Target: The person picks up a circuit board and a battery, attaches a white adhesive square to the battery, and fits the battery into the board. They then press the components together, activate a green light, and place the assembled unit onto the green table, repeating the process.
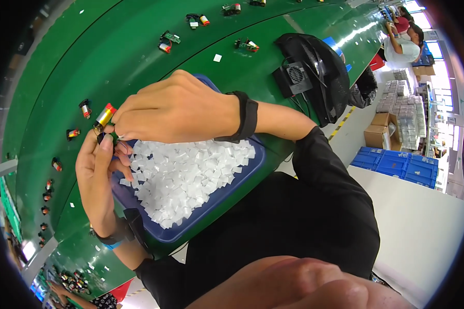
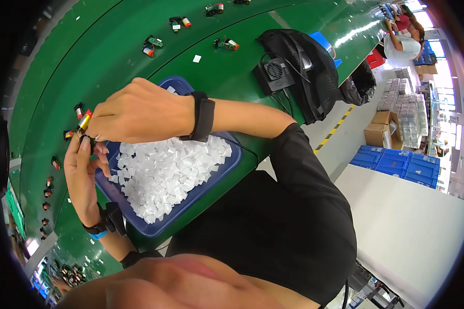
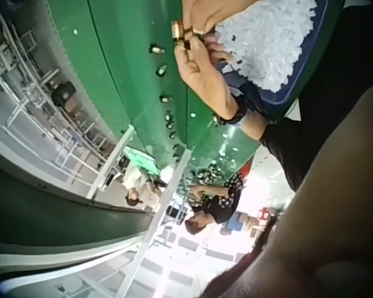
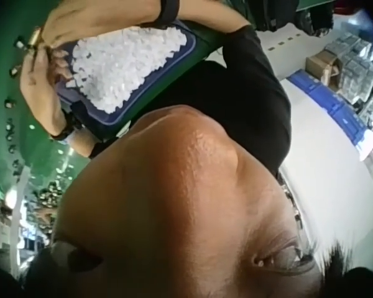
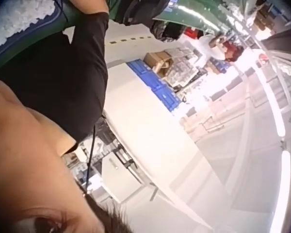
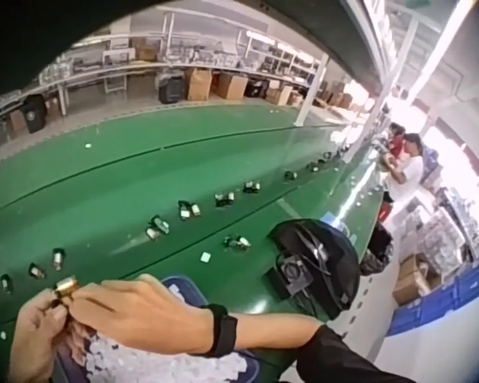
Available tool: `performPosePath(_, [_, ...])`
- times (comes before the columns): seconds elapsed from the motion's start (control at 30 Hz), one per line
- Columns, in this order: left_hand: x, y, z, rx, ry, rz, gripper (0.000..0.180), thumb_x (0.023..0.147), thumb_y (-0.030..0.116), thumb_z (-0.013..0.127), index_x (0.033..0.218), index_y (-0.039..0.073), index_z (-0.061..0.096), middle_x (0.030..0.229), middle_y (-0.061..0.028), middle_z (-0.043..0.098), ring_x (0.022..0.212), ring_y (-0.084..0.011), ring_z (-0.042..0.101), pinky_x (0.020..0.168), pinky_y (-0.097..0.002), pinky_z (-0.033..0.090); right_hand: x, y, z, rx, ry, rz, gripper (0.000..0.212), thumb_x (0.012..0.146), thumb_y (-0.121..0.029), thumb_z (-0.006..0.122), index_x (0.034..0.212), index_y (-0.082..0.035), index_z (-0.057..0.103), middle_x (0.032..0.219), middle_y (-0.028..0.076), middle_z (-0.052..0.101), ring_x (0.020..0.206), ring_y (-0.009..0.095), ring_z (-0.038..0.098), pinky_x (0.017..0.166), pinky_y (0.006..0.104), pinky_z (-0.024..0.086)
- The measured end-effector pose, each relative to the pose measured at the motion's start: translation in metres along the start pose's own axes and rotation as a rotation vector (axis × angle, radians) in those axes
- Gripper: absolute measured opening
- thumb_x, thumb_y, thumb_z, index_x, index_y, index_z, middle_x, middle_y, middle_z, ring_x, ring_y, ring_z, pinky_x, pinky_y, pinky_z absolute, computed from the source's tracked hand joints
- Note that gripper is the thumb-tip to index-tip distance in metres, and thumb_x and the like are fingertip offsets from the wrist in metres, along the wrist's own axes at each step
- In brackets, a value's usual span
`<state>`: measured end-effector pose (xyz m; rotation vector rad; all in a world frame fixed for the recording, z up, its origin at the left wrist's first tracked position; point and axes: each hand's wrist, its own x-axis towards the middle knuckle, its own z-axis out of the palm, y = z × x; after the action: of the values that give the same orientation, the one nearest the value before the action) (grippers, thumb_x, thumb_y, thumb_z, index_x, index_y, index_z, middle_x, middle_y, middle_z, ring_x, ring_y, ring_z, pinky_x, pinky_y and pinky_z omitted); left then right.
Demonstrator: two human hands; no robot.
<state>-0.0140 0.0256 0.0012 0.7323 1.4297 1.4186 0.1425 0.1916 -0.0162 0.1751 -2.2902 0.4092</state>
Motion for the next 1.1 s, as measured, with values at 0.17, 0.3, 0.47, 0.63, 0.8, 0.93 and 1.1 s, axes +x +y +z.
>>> performPosePath(0.17, [-0.001, -0.011, 0.010, 0.445, 0.220, 0.210, 0.023, 0.104, 0.016, 0.056, 0.119, -0.002, 0.057, 0.093, -0.0058, 0.066, 0.070, -0.0054, 0.055, 0.048, -0.0207, 0.043, -0.001, 0.000, 0.016, 0.180, 0.036, 0.225, 0.012, 0.083, -0.011, 0.075, 0.092, -0.007, 0.069, 0.102, 0.002, 0.065, 0.072, 0.018, 0.066, 0.052, 0.0283, 0.052])
performPosePath(0.3, [-0.005, -0.003, 0.025, 0.405, 0.281, 0.213, 0.022, 0.104, 0.015, 0.057, 0.119, -0.001, 0.058, 0.088, -0.0023, 0.063, 0.069, -0.0032, 0.051, 0.049, -0.0188, 0.038, 0.003, -0.008, 0.006, 0.585, 0.069, 0.517, 0.013, 0.085, -0.013, 0.075, 0.093, -0.006, 0.069, 0.103, 0.004, 0.062, 0.076, 0.018, 0.067, 0.054, 0.0291, 0.052])
performPosePath(0.47, [-0.008, -0.005, 0.005, 0.405, 0.283, 0.223, 0.019, 0.105, 0.015, 0.055, 0.118, 0.001, 0.058, 0.082, 0.0004, 0.057, 0.068, -0.0017, 0.046, 0.052, -0.0181, 0.031, 0.010, -0.002, -0.011, 0.877, 0.020, 0.689, 0.016, 0.090, -0.018, 0.074, 0.097, -0.005, 0.068, 0.099, 0.006, 0.062, 0.081, 0.020, 0.068, 0.059, 0.0305, 0.054])
performPosePath(0.63, [-0.006, -0.008, 0.010, 0.415, 0.268, 0.220, 0.019, 0.105, 0.015, 0.053, 0.116, 0.000, 0.059, 0.079, 0.0024, 0.052, 0.066, -0.0039, 0.040, 0.055, -0.0217, 0.028, -0.003, 0.013, -0.006, 0.140, -0.267, 0.355, 0.019, 0.093, -0.023, 0.071, 0.100, -0.005, 0.068, 0.098, 0.008, 0.065, 0.082, 0.024, 0.070, 0.062, 0.0345, 0.054])
performPosePath(0.8, [-0.006, -0.014, 0.016, 0.722, 0.232, 0.347, 0.020, 0.105, 0.014, 0.052, 0.116, -0.001, 0.059, 0.080, 0.0023, 0.053, 0.066, -0.0076, 0.041, 0.056, -0.0257, 0.032, 0.002, 0.006, -0.001, 0.399, -0.071, 0.381, 0.020, 0.093, -0.025, 0.070, 0.098, -0.006, 0.069, 0.096, 0.008, 0.068, 0.077, 0.026, 0.069, 0.062, 0.0366, 0.053])
performPosePath(0.93, [-0.009, -0.010, 0.019, 0.805, 0.189, 0.304, 0.022, 0.105, 0.014, 0.053, 0.120, -0.001, 0.058, 0.083, 0.0010, 0.056, 0.065, -0.0094, 0.044, 0.058, -0.0273, 0.035, 0.002, 0.004, 0.000, 0.419, -0.096, 0.389, 0.020, 0.091, -0.024, 0.073, 0.097, -0.005, 0.069, 0.094, 0.008, 0.068, 0.075, 0.025, 0.068, 0.063, 0.0343, 0.054])
performPosePath(1.1, [-0.013, -0.008, 0.022, 0.441, 0.072, 0.206, 0.026, 0.106, 0.017, 0.052, 0.125, 0.000, 0.056, 0.087, -0.0016, 0.061, 0.062, -0.0078, 0.049, 0.055, -0.0243, 0.038, 0.004, 0.012, -0.009, 0.458, -0.049, 0.335, 0.020, 0.085, -0.017, 0.080, 0.096, -0.005, 0.069, 0.091, 0.007, 0.067, 0.079, 0.022, 0.067, 0.064, 0.0309, 0.056])
